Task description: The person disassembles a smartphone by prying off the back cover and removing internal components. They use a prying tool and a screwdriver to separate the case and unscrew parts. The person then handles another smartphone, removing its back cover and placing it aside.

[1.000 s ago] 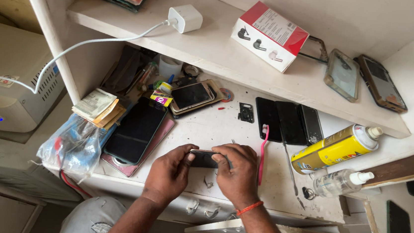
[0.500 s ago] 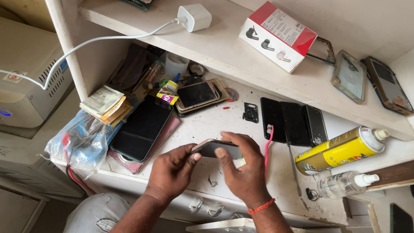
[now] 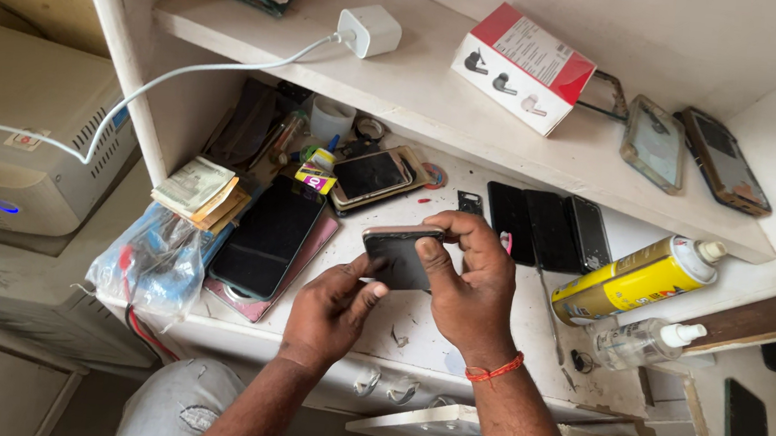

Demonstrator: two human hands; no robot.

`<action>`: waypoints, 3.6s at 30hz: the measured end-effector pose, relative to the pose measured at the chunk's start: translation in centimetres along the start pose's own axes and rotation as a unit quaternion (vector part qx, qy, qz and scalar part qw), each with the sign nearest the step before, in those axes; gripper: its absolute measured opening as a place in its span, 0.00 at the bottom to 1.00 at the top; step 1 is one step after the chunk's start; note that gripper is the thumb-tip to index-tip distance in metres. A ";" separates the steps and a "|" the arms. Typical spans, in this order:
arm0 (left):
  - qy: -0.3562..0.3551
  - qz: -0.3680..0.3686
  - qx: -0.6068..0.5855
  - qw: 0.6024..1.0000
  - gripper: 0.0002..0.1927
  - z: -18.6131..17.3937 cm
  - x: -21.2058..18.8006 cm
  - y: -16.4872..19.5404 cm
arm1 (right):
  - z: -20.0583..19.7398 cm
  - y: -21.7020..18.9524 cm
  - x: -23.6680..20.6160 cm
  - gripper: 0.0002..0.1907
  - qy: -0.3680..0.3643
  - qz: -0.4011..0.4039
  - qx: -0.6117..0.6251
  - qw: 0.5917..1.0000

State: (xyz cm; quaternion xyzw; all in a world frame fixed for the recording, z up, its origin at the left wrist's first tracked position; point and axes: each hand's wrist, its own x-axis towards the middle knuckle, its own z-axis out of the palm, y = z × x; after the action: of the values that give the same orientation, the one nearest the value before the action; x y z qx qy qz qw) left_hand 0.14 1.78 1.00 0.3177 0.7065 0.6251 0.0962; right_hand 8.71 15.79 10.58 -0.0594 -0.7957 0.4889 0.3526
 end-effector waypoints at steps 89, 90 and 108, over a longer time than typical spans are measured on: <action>0.083 -0.067 -0.074 0.992 0.15 0.2 0.4 -0.7 | -2.1 2.0 -4.7 0.09 -0.065 -0.034 -0.285 0.956; 0.089 -0.056 -0.068 0.992 0.15 0.2 0.4 -0.8 | -2.1 2.1 -4.7 0.09 -0.064 -0.035 -0.285 0.956; 0.101 -0.062 -0.048 0.992 0.12 0.2 0.2 -0.6 | 1.2 2.1 -4.3 0.08 0.004 -0.089 -0.388 0.917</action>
State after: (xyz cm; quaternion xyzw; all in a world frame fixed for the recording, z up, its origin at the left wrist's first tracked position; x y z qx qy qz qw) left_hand -0.05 2.04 0.44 0.2037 0.7003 0.6797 0.0782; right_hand 10.64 14.12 6.39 -0.1226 -0.9234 0.1079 0.3474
